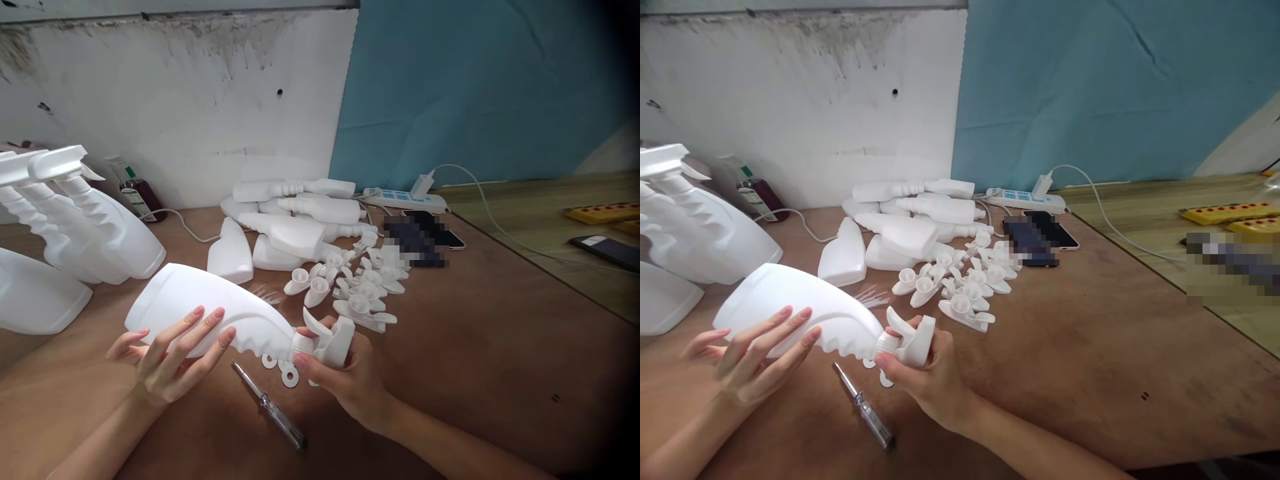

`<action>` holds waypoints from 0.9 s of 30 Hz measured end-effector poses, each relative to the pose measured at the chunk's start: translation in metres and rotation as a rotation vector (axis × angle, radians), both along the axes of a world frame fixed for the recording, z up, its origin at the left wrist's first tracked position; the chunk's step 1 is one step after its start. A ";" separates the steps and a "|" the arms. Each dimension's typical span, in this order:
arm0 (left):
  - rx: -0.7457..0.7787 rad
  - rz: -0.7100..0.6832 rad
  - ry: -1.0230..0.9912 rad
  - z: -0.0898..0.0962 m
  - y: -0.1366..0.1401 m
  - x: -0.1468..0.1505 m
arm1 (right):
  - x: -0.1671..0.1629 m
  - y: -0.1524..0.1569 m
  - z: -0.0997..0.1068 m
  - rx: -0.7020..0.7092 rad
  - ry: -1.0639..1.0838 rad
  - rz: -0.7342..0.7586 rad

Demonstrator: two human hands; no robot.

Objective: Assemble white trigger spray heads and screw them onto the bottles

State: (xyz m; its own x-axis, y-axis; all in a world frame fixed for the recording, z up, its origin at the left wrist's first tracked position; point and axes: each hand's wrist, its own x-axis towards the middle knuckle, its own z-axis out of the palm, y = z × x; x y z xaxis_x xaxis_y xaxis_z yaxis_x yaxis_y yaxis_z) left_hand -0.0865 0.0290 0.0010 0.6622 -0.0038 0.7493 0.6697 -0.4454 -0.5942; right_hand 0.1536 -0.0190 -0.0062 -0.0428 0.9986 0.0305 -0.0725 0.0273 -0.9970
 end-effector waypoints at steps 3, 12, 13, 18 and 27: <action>-0.013 0.030 0.015 0.001 0.000 -0.004 | 0.002 -0.001 -0.001 0.114 -0.088 0.018; -0.070 -0.004 0.048 0.012 0.000 0.000 | 0.010 0.005 -0.010 0.831 -0.445 0.064; -0.090 0.001 0.046 0.011 0.000 -0.001 | 0.011 0.007 -0.011 0.947 -0.501 0.067; -0.182 0.034 -0.008 -0.003 0.004 -0.011 | 0.014 0.018 -0.017 1.223 -0.698 0.007; -0.281 -0.030 -0.213 -0.015 0.016 -0.026 | 0.018 0.018 -0.004 1.441 -0.856 -0.090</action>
State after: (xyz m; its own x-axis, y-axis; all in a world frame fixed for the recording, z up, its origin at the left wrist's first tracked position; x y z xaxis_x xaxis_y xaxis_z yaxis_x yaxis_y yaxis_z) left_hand -0.1123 0.0449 -0.0139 0.4933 0.2047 0.8454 0.7496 -0.5932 -0.2937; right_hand 0.1719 -0.0010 -0.0099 -0.4784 0.1785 0.8598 0.4931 0.8648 0.0949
